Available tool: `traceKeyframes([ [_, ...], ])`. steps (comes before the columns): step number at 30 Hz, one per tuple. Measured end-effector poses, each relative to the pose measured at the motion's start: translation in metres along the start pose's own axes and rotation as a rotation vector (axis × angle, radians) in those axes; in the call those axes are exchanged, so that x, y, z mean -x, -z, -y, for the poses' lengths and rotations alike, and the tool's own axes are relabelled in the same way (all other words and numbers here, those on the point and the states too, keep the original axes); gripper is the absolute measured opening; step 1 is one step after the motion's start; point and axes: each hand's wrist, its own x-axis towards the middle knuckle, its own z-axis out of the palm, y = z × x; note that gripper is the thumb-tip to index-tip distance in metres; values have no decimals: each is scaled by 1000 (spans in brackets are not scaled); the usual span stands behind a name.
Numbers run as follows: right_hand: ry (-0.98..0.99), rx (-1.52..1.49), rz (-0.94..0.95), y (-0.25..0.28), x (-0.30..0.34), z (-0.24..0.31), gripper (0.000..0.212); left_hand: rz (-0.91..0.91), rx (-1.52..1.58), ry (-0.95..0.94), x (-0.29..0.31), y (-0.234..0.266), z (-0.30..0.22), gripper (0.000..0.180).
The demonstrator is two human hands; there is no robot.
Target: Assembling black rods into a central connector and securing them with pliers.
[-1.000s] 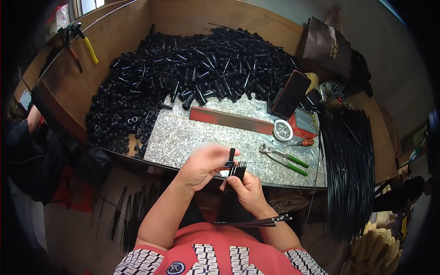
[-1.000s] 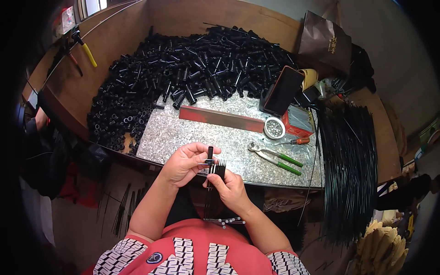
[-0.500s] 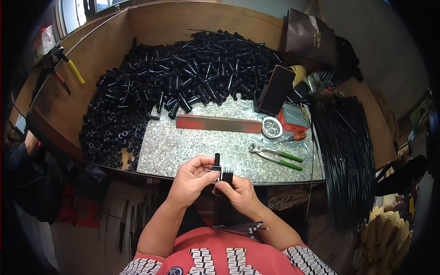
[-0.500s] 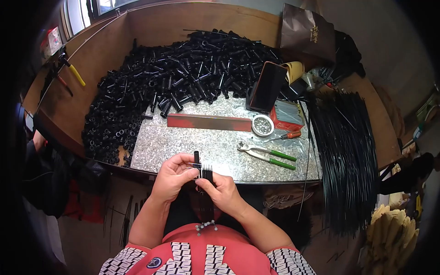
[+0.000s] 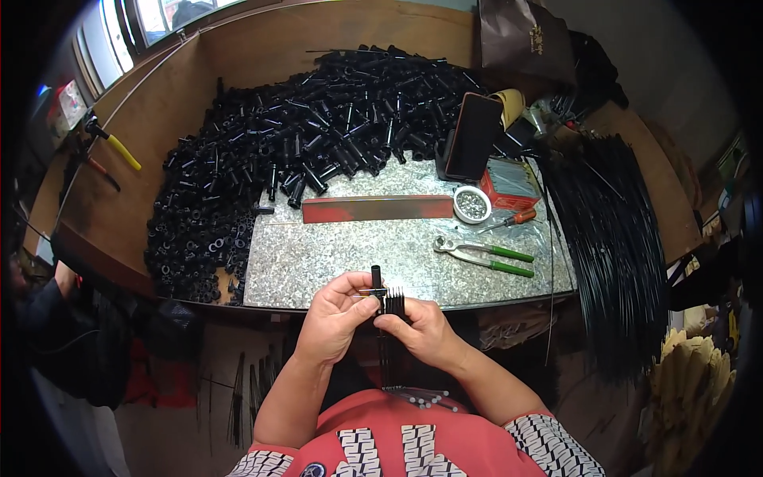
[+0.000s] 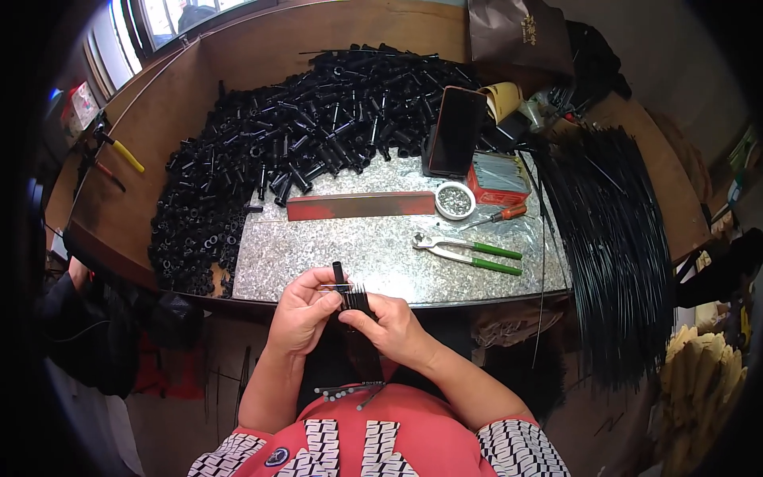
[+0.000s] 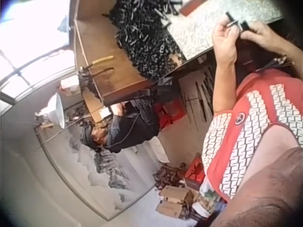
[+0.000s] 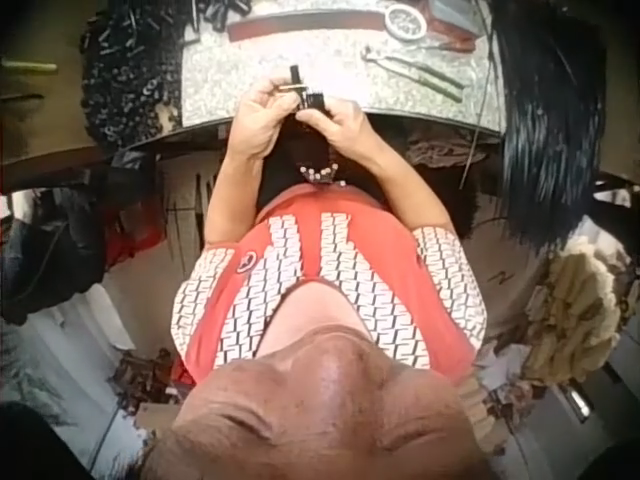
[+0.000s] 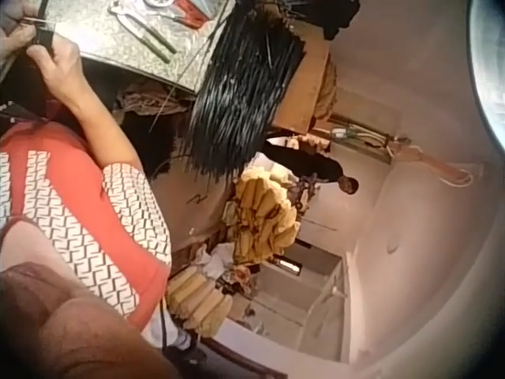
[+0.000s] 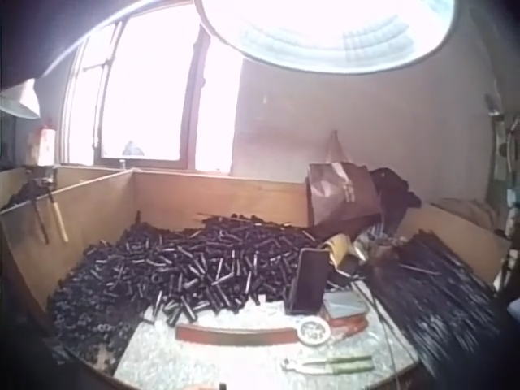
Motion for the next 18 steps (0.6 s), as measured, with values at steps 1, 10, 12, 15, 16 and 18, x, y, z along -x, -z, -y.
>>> traceKeyframes([
  [1,-17,-32,-11,-1,0,-1,22,3,-5,6,0,0,0,26],
  [10,-60,-83,-23,0,-2,-20,29,-20,-55,-17,2,-4,3,30],
  [12,-53,-89,-39,0,-2,-21,30,-101,-159,-51,4,-8,2,28],
  [15,-122,-103,6,3,-5,-17,32,-138,-184,-91,3,-9,3,26],
  [16,-126,-87,47,5,-6,-17,27,-138,-191,-84,3,-8,4,26],
  [18,-130,-80,84,4,-6,-21,23,-130,-177,-109,3,-5,7,26],
])
